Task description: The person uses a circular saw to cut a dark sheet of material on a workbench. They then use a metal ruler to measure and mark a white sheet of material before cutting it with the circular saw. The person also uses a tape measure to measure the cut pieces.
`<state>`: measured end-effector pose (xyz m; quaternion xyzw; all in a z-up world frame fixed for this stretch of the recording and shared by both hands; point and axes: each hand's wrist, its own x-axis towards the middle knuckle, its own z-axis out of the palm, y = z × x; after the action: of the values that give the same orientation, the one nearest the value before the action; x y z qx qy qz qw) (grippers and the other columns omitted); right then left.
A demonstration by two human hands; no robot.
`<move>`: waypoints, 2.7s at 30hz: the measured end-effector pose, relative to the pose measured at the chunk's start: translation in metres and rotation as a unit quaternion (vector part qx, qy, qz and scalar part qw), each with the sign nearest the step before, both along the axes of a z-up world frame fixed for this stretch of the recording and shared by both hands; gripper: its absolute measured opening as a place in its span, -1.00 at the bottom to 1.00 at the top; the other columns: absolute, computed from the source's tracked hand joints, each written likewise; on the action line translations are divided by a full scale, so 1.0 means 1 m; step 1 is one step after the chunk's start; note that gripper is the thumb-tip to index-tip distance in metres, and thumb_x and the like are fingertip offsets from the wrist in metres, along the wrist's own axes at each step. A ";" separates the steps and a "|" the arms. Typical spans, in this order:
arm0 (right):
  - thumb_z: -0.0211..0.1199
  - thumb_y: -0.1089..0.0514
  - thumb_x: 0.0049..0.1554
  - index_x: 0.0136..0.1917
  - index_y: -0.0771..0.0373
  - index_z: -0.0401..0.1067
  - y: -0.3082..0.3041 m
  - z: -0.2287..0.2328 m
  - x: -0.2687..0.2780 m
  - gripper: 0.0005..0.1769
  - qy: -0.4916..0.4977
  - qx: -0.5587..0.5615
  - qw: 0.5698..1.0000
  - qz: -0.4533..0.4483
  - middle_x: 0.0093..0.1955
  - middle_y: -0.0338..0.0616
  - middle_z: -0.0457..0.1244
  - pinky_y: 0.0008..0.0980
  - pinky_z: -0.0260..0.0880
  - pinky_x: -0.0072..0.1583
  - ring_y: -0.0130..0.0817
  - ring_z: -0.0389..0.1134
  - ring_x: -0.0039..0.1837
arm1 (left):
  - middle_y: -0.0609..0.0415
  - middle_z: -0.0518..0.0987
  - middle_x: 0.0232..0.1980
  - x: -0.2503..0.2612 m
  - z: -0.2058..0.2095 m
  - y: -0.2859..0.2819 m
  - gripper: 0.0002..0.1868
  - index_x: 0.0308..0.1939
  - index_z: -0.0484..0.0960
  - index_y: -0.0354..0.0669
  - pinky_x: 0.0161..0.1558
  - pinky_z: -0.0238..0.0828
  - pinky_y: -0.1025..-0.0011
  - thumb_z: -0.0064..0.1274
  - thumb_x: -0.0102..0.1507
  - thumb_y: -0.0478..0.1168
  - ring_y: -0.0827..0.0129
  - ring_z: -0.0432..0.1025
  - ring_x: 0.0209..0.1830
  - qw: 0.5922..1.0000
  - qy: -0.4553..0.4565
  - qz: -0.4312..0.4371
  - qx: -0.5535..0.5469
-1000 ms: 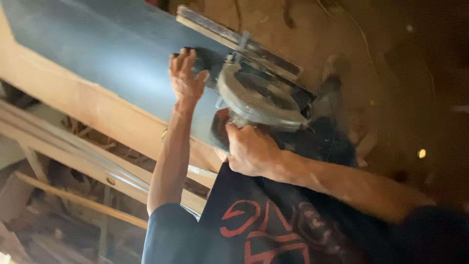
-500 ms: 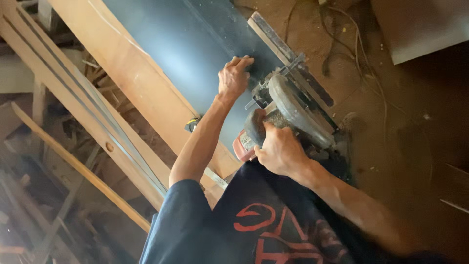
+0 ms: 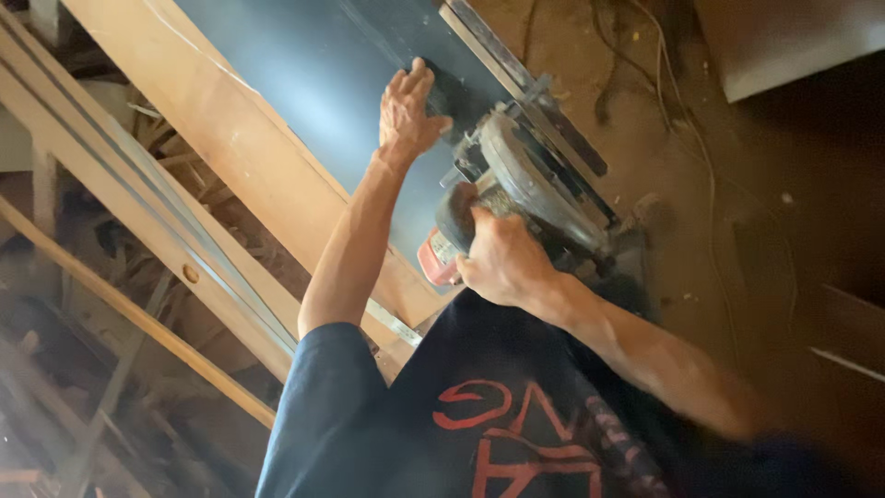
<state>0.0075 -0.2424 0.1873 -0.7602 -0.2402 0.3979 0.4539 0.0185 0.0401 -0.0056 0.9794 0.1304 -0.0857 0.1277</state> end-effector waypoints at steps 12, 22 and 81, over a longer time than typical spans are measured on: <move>0.34 0.18 -0.06 -0.05 0.51 0.38 0.033 -0.009 0.014 -0.61 -0.003 0.007 1.000 0.012 -0.25 0.44 0.34 0.01 0.51 0.00 0.30 0.46 -0.06 | 0.14 0.45 0.48 -0.001 -0.025 0.029 -0.55 0.27 0.62 0.03 0.28 0.45 0.14 0.04 0.32 -0.41 0.03 0.46 0.35 0.999 -0.035 0.027 -0.015; 0.29 0.23 -0.05 0.02 0.53 0.37 0.037 0.001 0.020 -0.60 0.004 0.008 1.000 0.018 -0.23 0.39 0.35 -0.08 0.53 -0.05 0.21 0.49 -0.10 | 0.02 0.23 0.50 0.036 0.006 0.037 0.01 0.40 0.37 -0.13 0.33 0.26 0.14 0.50 -0.10 -0.14 0.00 0.24 0.40 0.997 0.000 0.071 0.035; 0.45 -0.25 -0.20 -0.33 0.23 0.57 0.156 -0.030 0.046 -0.51 -0.462 0.055 0.831 0.305 -0.33 -0.05 0.37 -0.19 0.36 -0.33 -0.08 0.37 -0.15 | -0.31 0.41 0.28 -0.118 0.017 -0.334 -0.51 0.22 0.51 -0.16 0.28 0.20 -0.02 0.06 0.35 0.08 -0.15 0.29 0.28 0.897 -0.165 0.373 -0.168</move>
<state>0.0539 -0.0867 0.1576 -0.7172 -0.6633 0.1041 0.1868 -0.0993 -0.2940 0.0110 0.8229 0.4470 0.1102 0.3330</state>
